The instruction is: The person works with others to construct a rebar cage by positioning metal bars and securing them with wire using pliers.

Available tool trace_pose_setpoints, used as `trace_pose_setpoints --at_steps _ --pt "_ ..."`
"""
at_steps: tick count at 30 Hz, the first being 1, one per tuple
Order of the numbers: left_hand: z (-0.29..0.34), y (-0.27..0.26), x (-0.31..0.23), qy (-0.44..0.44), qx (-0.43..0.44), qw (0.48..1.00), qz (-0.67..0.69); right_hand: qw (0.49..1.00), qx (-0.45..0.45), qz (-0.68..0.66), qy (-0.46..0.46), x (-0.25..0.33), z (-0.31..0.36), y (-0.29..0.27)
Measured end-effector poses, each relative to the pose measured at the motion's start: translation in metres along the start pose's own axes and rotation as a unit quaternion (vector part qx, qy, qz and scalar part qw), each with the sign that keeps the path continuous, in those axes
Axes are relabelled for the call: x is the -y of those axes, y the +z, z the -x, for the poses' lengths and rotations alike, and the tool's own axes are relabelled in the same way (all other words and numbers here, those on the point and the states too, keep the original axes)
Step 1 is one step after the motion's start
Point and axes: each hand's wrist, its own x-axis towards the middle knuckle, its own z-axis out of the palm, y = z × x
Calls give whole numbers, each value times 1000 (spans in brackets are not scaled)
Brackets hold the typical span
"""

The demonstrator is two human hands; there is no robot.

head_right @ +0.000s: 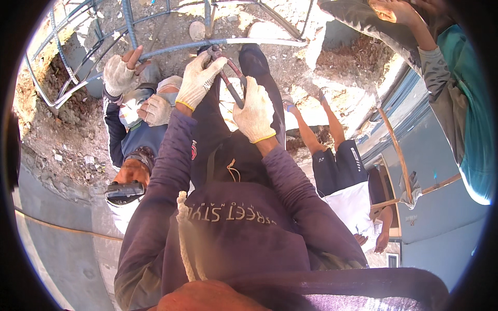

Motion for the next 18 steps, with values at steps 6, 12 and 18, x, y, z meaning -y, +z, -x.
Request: trace_pose_setpoints --at_steps 6,12,18 --pt "-1 4 -11 -52 -8 992 -116 995 77 -10 -60 -45 -31 -8" --pt "-2 25 -7 -30 -118 983 -140 958 222 -162 -84 -96 -66 43" --pt "-14 15 11 -50 -56 979 -189 759 317 -555 124 -110 -62 71"
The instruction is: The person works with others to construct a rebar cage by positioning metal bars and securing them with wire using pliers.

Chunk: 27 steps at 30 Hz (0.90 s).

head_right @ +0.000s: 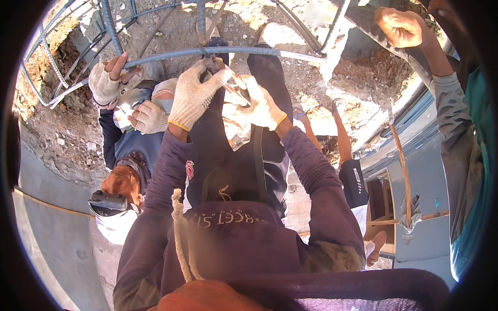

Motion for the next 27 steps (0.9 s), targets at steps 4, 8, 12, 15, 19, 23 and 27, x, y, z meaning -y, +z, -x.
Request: trace_pose_setpoints --at_steps 4,8,12,15,19,23,27 --pt "-2 -21 -7 -26 107 987 117 994 66 85 16 19 25 30" --pt "6 -3 43 -115 169 829 521 768 268 -571 110 -1 41 83" --pt "36 -6 -19 -178 182 826 503 589 335 -735 18 1 55 130" --pt "22 1 -15 -196 211 805 519 566 338 -751 22 -2 51 126" --pt "29 6 -24 -211 183 769 576 828 135 -536 97 43 78 111" --pt "28 7 -8 -169 179 812 529 965 -97 120 211 88 93 120" --pt "28 15 -18 -168 186 788 562 824 -293 484 15 102 115 180"
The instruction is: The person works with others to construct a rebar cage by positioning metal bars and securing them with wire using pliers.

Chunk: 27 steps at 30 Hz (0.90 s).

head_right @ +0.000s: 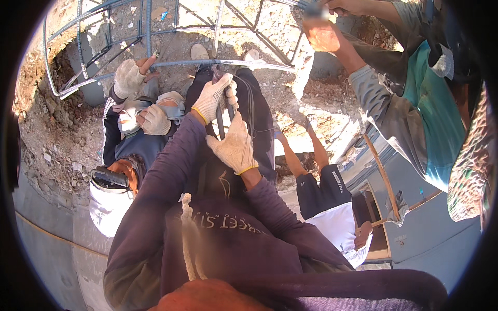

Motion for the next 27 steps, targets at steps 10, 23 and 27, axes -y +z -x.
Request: trace_pose_setpoints --at_steps 10,23,27 --pt "-27 1 26 172 -359 766 -504 862 203 -429 179 -37 -48 42" --pt "-55 -28 42 -18 79 970 229 501 465 -684 255 -225 -146 39" --pt "-67 -22 30 35 -41 997 54 508 484 -674 232 -222 -172 33"
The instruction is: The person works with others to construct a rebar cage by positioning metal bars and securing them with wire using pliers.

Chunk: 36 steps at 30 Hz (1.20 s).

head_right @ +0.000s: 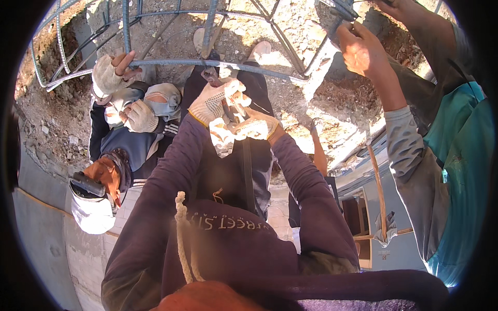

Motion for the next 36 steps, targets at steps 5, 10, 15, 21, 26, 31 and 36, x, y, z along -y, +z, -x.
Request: trace_pose_setpoints --at_steps 5,10,15,21,26,31,36 --pt "-5 4 11 30 -38 999 -14 999 -38 38 -8 6 3 25" --pt "12 19 15 60 81 976 195 839 -209 490 -112 -12 25 101" --pt "8 24 18 71 1 995 70 347 -451 786 -242 -91 31 184" --pt "23 36 9 44 3 990 134 180 -595 753 -215 -104 -14 178" --pt "14 40 14 51 -154 986 41 400 -487 737 -243 -80 0 169" --pt "46 54 -12 -39 -68 991 109 462 -414 769 -156 -54 20 181" --pt "20 39 11 16 -19 984 177 452 -380 783 -196 -44 17 159"
